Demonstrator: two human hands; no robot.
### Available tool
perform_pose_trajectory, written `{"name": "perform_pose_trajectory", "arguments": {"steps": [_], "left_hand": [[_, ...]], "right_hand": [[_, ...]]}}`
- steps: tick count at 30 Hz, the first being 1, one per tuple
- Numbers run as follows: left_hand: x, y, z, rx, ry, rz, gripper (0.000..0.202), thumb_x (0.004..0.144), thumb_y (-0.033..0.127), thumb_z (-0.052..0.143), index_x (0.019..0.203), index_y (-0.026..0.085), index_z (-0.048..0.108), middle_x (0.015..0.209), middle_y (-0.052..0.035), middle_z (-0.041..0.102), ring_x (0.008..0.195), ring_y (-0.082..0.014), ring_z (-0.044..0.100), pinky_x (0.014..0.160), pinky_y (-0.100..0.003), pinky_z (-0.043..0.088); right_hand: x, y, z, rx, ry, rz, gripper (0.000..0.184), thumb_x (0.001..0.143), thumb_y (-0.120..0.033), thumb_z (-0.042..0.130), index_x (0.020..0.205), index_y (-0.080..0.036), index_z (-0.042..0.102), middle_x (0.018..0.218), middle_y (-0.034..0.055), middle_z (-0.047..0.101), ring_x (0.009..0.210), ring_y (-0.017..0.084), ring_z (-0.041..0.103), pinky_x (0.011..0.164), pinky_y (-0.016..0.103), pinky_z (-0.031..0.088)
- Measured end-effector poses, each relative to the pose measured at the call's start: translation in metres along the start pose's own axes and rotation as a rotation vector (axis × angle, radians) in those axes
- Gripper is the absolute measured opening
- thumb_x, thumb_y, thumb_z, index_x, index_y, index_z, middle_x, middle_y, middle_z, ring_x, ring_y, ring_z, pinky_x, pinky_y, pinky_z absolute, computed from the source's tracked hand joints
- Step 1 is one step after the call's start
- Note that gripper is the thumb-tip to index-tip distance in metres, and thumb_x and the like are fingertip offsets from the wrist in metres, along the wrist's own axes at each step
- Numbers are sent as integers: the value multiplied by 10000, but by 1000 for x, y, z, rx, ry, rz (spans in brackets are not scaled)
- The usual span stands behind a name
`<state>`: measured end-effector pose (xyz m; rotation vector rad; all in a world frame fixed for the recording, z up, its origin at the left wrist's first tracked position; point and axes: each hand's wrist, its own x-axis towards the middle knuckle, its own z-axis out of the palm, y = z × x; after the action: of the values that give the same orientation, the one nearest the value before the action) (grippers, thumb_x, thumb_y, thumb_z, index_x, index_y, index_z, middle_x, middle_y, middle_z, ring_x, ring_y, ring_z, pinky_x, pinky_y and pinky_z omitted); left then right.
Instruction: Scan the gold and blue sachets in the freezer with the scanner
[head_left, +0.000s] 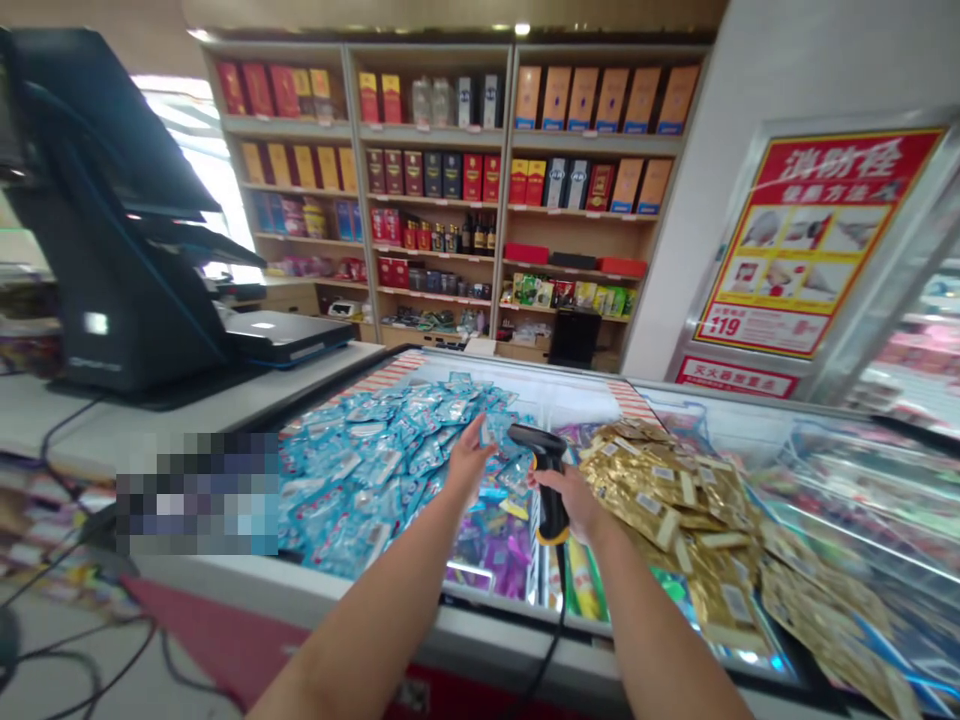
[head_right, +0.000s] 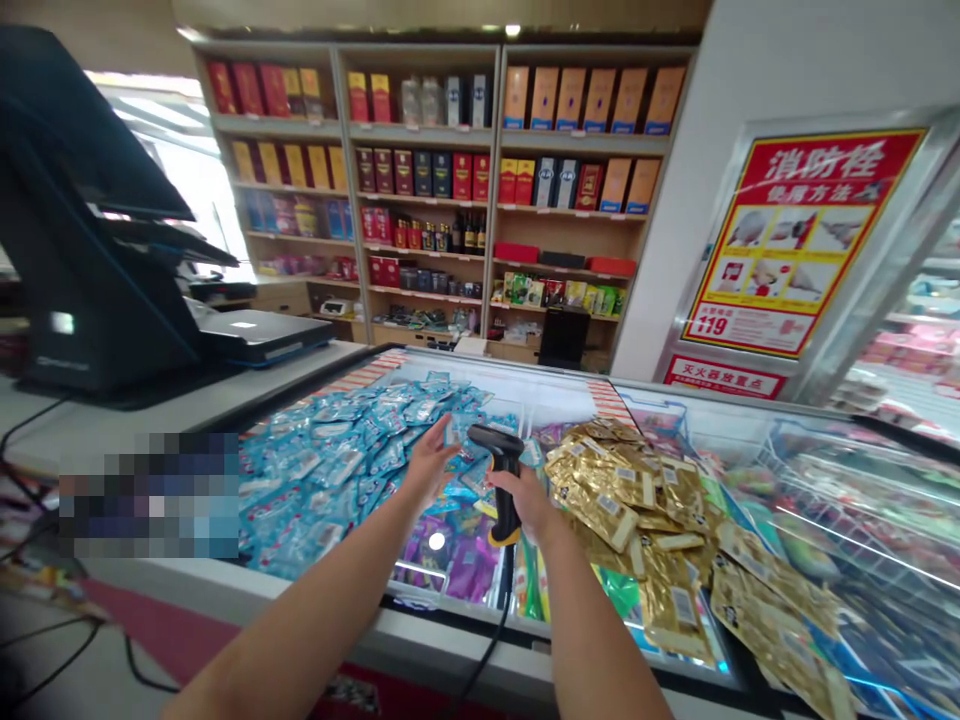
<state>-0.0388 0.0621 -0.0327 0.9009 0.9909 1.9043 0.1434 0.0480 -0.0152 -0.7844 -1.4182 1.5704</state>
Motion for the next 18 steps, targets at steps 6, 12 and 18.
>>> {"name": "perform_pose_trajectory", "arguments": {"steps": [6, 12, 18], "left_hand": [[-4, 2, -2, 29, 4, -36, 741, 586, 94, 730, 1287, 223, 531, 1279, -92, 582, 1170, -272, 528, 997, -437, 382], [-9, 8, 1, 74, 37, -58, 722, 601, 126, 743, 1280, 253, 537, 1327, -68, 542, 1188, -277, 505, 986, -444, 389], [-10, 12, 4, 100, 26, -42, 734, 650, 126, 680, 1343, 217, 453, 1308, -89, 552, 1111, -239, 556, 942, -385, 424]], "right_hand": [[-4, -4, 1, -39, -12, 19, 205, 639, -319, 665, 767, -160, 645, 715, 23, 628, 688, 164, 546, 680, 283, 391], [-4, -4, 0, -50, -42, 11, 189, 649, -315, 657, 757, -160, 645, 703, 24, 627, 678, 162, 546, 667, 280, 394], [-1, 2, -2, -54, -92, 34, 209, 667, -332, 664, 778, -154, 658, 712, 32, 635, 692, 169, 565, 659, 278, 405]]}}
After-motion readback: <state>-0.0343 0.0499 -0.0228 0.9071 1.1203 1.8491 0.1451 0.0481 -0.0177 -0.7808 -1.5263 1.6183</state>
